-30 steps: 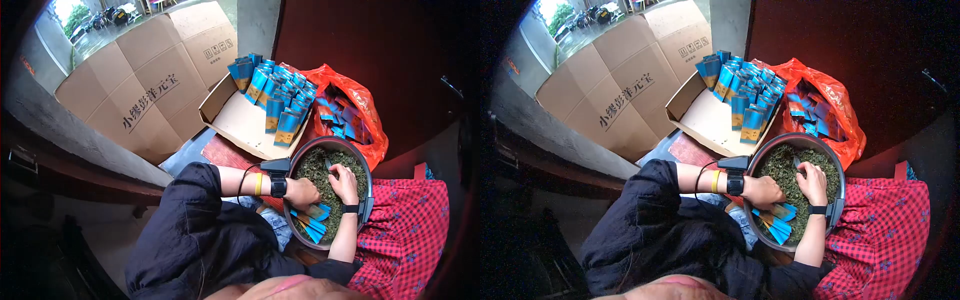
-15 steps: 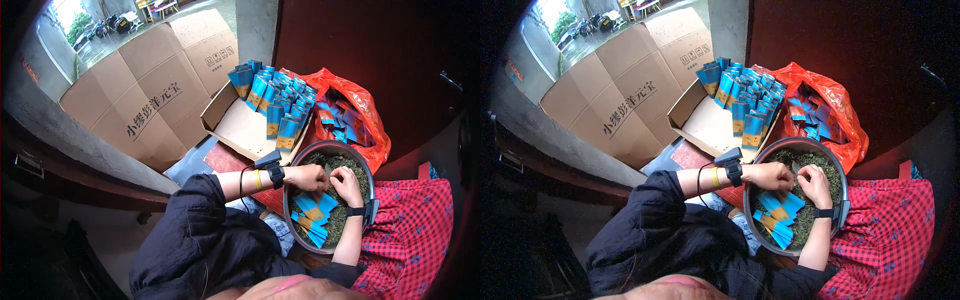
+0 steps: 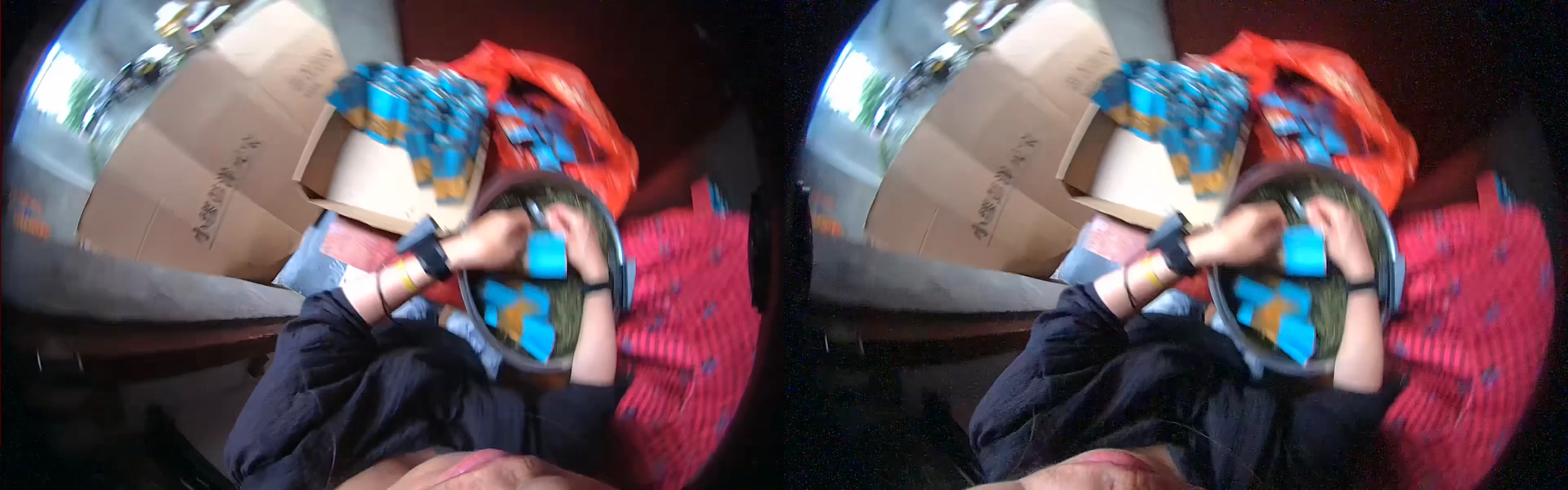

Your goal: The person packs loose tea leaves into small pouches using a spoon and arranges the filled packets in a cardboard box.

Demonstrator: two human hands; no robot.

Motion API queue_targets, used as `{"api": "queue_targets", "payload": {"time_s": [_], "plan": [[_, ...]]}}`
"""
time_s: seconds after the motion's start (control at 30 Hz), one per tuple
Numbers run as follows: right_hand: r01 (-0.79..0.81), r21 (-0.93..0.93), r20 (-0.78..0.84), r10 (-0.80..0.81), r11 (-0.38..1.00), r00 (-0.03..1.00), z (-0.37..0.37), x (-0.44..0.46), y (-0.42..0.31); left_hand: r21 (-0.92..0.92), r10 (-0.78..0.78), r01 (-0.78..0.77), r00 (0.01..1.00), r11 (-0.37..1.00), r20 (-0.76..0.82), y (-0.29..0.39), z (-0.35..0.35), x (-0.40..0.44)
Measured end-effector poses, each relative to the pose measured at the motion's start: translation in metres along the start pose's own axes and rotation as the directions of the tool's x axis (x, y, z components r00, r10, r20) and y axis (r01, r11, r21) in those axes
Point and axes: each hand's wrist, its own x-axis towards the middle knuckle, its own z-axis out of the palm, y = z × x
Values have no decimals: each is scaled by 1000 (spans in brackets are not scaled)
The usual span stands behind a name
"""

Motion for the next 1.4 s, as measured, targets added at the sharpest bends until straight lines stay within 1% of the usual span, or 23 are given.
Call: {"api": "queue_targets", "payload": {"time_s": [0.03,0.07,0.1,0.13,0.17,0.2,0.23,0.3,0.37,0.43,0.47,0.53,0.57,0.63,0.67,0.7,0.77,0.83,0.9,1.0,1.1,1.2,1.4], "plan": [[-22,20,35,21,1000,999,-2,0,9,4,-70,71,995,998,-68,-8,3,0],[-3,31,16,2,1000,1000,-3,-1,14,-107,-157,154,987,982,-23,5,-6,1],[12,59,44,-15,998,999,-6,0,16,-231,-224,228,974,946,43,-10,-3,2],[-106,104,66,99,989,993,-6,1,20,-333,-296,303,952,893,72,2,-7,1],[-166,125,36,163,978,986,-6,0,18,-314,-274,267,962,911,23,4,-7,2],[-207,238,42,202,949,978,-6,1,19,-369,-307,306,950,878,58,12,-10,2],[-173,298,11,178,939,984,-4,2,21,-416,-342,346,936,841,87,16,-11,2],[-135,387,-27,158,912,987,2,4,25,-426,-324,322,944,846,70,10,-7,2],[-108,412,-85,156,905,984,2,5,20,-442,-311,317,946,839,89,2,-6,3],[-76,436,-132,147,897,980,-5,4,16,-450,-316,309,947,838,62,1,-6,2],[-53,504,-170,159,862,973,-10,3,15,-489,-323,313,944,814,66,2,-5,1],[-22,613,-256,225,790,940,-15,3,8,-478,-332,313,942,821,47,9,-7,3],[-23,615,-255,226,788,940,-18,2,9,-468,-335,308,942,828,27,11,-7,3],[58,686,-356,265,725,896,-28,-1,14,-481,-351,320,936,816,28,12,-8,3],[90,680,-396,261,728,880,-33,-2,15,-496,-365,331,930,803,29,12,-8,3],[91,679,-397,260,728,880,-37,-3,14,-495,-364,330,931,804,29,10,-7,3],[137,781,-408,333,609,850,-41,-5,13,-469,-342,303,940,829,3,4,-5,2],[151,807,-394,328,571,859,-40,-4,11,-485,-353,319,935,814,21,9,-6,3],[153,897,-310,344,415,886,-37,-4,8,-501,-363,334,931,798,42,11,-7,3],[123,921,-255,333,370,908,-34,-3,6,-464,-350,319,937,826,21,11,-7,3],[132,931,-257,354,340,899,-34,-3,6,-478,-372,339,928,810,28,13,-8,3],[163,940,-264,337,300,904,-34,-3,12,-434,-347,316,938,844,9,15,-8,3],[150,946,-240,308,288,921,-33,-3,11,-438,-359,346,932,830,54,12,-10,2]]}}
